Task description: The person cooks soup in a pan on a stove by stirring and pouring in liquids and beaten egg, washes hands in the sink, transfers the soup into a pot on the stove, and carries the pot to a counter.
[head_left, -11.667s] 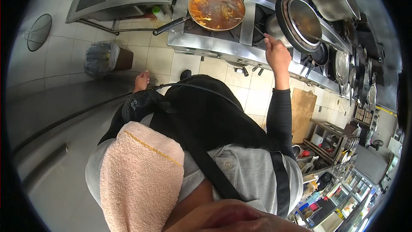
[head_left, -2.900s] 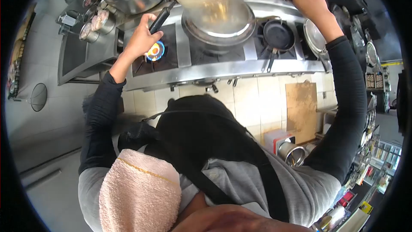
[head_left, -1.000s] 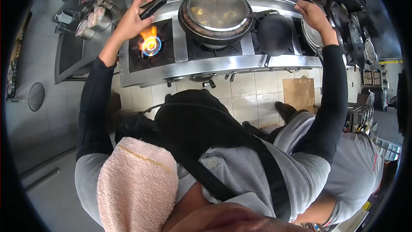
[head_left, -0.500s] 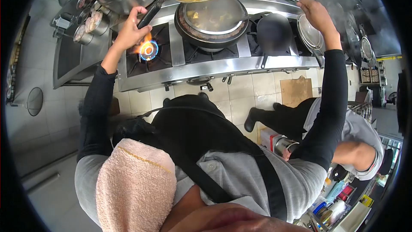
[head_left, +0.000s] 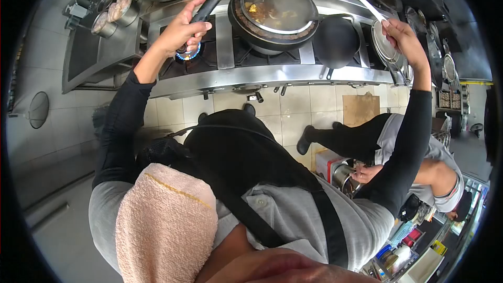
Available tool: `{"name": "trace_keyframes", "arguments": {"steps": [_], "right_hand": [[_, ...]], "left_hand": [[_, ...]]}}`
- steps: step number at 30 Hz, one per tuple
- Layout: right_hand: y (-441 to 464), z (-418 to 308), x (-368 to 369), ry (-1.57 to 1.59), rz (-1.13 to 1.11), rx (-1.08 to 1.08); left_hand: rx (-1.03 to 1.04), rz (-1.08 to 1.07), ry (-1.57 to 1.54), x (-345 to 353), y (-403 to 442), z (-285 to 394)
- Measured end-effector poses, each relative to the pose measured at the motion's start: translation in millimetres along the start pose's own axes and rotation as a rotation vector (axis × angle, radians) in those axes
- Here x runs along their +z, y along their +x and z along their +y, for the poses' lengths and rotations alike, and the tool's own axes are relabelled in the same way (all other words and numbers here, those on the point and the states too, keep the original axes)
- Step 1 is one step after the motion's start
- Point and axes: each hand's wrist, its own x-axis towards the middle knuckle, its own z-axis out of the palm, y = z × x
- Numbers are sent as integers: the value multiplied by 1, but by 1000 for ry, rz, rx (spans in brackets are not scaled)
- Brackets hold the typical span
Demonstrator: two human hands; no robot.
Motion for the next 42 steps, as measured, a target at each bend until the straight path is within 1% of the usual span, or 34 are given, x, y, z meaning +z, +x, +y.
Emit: {"name": "trace_keyframes", "arguments": {"steps": [3, 4, 5, 7, 9, 11, 13, 15, 17, 18, 20, 22, 23, 25, 27, 28, 29, 30, 31, 32, 33, 34, 37, 38, 39, 41, 42], "right_hand": [[-27, -43, 35, 523, -100, 159], [-32, -51, 56, 670, -72, 145], [-37, -65, 75, 778, -112, 105], [-49, -98, 116, 932, -129, 89], [-58, -135, 161, 1096, -165, 76], [-64, -169, 208, 1176, -164, 37], [-68, -205, 255, 1180, -180, -40], [-77, -259, 300, 1094, -102, -36], [-74, -297, 340, 1201, -224, -118], [-71, -319, 357, 1221, -249, -134], [-60, -359, 377, 1254, -337, -132], [-48, -387, 392, 1246, -357, -137], [-37, -402, 398, 1231, -384, -157], [-12, -427, 409, 1239, -410, -174], [7, -448, 421, 1237, -382, -199], [25, -458, 429, 1273, -389, -203], [41, -461, 438, 1306, -425, -254], [55, -472, 447, 1334, -450, -277], [66, -484, 454, 1353, -489, -245], [82, -489, 463, 1355, -543, -293], [97, -495, 474, 1361, -576, -332], [108, -500, 478, 1371, -630, -319], [139, -525, 503, 1394, -700, -295], [149, -533, 515, 1377, -693, -255], [159, -543, 528, 1359, -681, -214], [182, -566, 556, 1334, -663, -121], [196, -579, 572, 1303, -663, -63]], "left_hand": [[-55, -88, -174, 0, -13, 8], [-71, -117, -230, -1, -19, 12], [-87, -145, -284, -4, -25, 13], [-105, -226, -347, -17, -42, 12], [-137, -258, -386, -33, -70, 15], [-161, -255, -424, -50, -104, 22], [-191, -278, -467, -76, -136, 22], [-165, -275, -510, -108, -167, 15], [-116, -268, -500, -143, -197, 17], [-55, -279, -475, -161, -209, 17], [-3, -208, -447, -197, -226, 23], [58, -174, -441, -234, -236, 32], [77, -124, -443, -254, -239, 36], [181, -75, -421, -293, -242, 45], [272, 3, -401, -330, -247, 47], [289, 98, -355, -352, -246, 54], [288, 192, -311, -370, -251, 58], [303, 165, -376, -390, -260, 67], [326, 117, -432, -409, -268, 75], [330, 226, -395, -431, -272, 78], [323, 316, -360, -455, -272, 80], [305, 380, -377, -474, -271, 81], [110, 638, -212, -565, -264, 55], [141, 678, -15, -580, -256, 45], [151, 722, 25, -611, -247, 21], [-19, 891, 28, -680, -221, -39], [-70, 927, -76, -710, -208, -64]]}}
